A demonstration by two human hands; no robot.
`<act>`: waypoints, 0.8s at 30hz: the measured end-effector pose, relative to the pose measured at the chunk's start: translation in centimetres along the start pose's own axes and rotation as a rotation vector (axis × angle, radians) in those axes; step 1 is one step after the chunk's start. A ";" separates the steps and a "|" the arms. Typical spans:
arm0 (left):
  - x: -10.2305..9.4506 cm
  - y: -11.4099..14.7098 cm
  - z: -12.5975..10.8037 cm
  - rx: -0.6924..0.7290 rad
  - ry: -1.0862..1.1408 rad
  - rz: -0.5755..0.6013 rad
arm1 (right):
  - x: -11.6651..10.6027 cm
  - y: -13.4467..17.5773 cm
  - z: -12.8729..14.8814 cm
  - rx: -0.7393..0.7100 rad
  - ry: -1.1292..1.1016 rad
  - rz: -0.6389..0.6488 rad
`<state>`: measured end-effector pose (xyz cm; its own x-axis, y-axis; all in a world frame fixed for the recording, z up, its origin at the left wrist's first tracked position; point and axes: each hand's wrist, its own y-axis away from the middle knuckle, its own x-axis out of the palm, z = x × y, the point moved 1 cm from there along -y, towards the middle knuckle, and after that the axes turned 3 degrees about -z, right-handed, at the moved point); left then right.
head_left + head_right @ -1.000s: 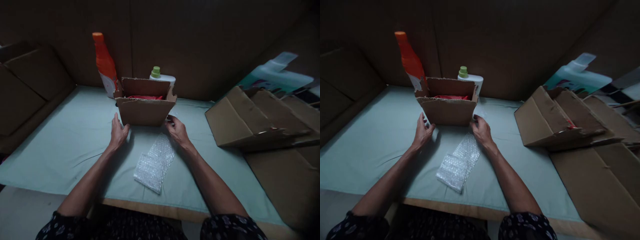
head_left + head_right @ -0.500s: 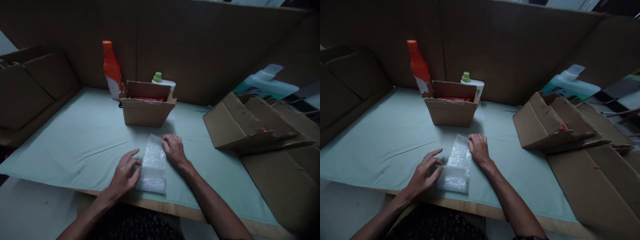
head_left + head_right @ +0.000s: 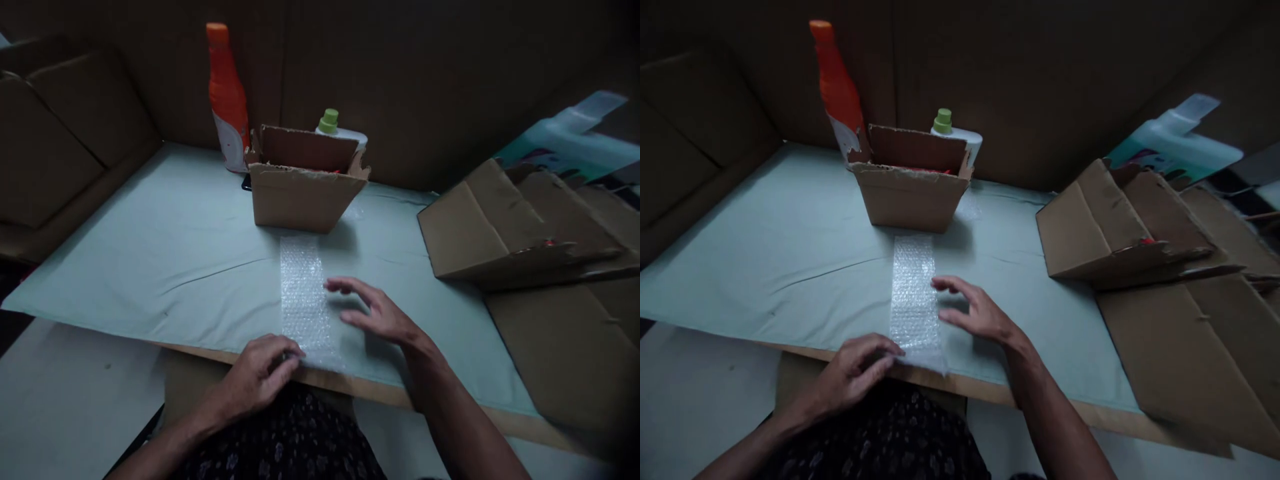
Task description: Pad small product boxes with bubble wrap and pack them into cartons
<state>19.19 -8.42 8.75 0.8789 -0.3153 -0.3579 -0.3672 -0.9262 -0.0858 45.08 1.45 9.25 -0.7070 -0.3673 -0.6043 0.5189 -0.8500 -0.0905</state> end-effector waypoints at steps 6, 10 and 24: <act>0.2 -4.5 3.1 -0.021 -0.218 -0.192 | 2.1 6.1 3.2 0.063 0.110 -0.358; 1.1 -6.7 5.6 0.010 -0.405 -0.224 | 5.3 6.0 3.8 -0.167 0.300 -0.366; 0.2 -0.5 3.3 0.157 -0.388 -0.125 | 7.0 3.4 2.3 -0.123 0.234 -0.107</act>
<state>18.51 -7.38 5.70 0.7510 -0.0739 -0.6562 -0.3336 -0.9000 -0.2804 40.74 -4.86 6.52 -0.6384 -0.1682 -0.7511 0.5117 -0.8217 -0.2509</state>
